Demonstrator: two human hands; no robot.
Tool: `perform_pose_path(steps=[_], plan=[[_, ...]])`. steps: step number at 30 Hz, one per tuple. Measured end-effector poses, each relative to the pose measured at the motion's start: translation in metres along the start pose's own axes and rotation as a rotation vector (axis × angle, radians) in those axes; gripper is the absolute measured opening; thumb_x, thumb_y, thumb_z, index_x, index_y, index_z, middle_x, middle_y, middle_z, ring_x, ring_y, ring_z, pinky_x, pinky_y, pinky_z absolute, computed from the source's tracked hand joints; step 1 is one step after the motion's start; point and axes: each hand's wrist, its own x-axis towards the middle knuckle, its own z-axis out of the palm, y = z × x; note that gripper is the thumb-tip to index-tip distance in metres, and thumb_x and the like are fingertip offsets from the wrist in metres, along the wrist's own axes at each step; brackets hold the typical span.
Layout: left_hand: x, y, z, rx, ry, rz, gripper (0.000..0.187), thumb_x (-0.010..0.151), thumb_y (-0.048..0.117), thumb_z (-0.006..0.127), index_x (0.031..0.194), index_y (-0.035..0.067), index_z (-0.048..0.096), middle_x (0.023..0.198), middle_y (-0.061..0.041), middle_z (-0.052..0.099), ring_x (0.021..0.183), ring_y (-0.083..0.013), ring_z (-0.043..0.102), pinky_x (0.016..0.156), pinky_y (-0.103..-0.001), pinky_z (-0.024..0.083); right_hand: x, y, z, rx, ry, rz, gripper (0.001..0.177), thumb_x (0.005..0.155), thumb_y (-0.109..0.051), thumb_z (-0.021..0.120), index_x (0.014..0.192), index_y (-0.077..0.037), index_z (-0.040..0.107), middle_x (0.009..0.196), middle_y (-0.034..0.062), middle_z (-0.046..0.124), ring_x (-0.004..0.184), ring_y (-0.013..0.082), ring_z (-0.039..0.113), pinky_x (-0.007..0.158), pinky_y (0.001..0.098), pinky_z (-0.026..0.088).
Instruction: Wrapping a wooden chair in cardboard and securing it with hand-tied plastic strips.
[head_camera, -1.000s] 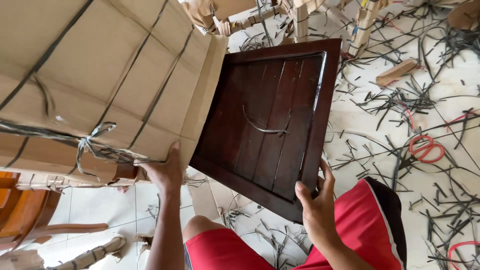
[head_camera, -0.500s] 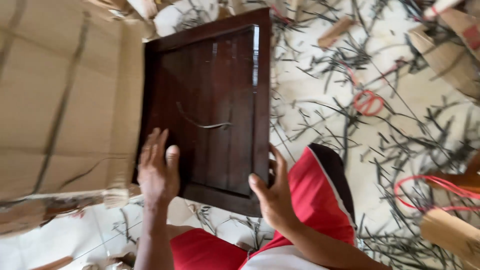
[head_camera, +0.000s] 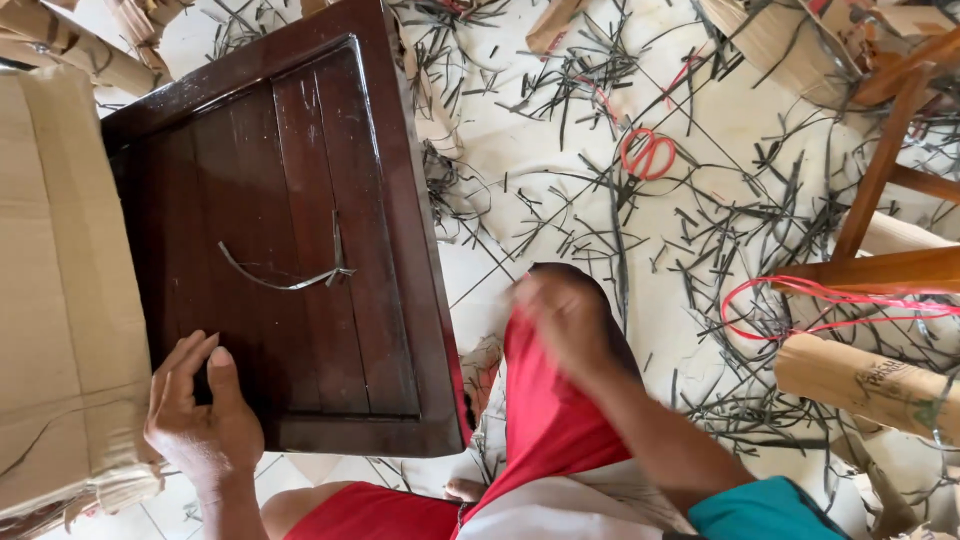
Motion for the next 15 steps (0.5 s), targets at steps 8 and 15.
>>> perform_pose_path(steps=[8,15], plan=[[-0.003,-0.001,0.001,0.068,0.057,0.001,0.014,0.103,-0.007,0.068,0.114,-0.011,0.075,0.120,-0.029,0.074,0.108,-0.0378,0.071,0.093,-0.046,0.058,-0.058,0.221,-0.240,-1.040,0.752,0.964,0.070,0.090,-0.036,0.072,0.139,0.001,0.041,0.130,0.0266,0.050,0.109,0.0411,0.062,0.092,0.0484,0.054],[-0.006,-0.003,0.004,0.043,0.064,-0.029,0.012,0.104,-0.006,0.066,0.113,-0.009,0.074,0.121,-0.029,0.073,0.107,-0.0369,0.071,0.092,-0.045,0.059,-0.073,0.217,-0.228,-1.048,0.687,0.634,0.033,0.102,-0.030,0.060,0.106,0.003,0.061,0.090,0.0185,0.070,0.081,0.0339,0.068,0.077,0.0440,0.053]])
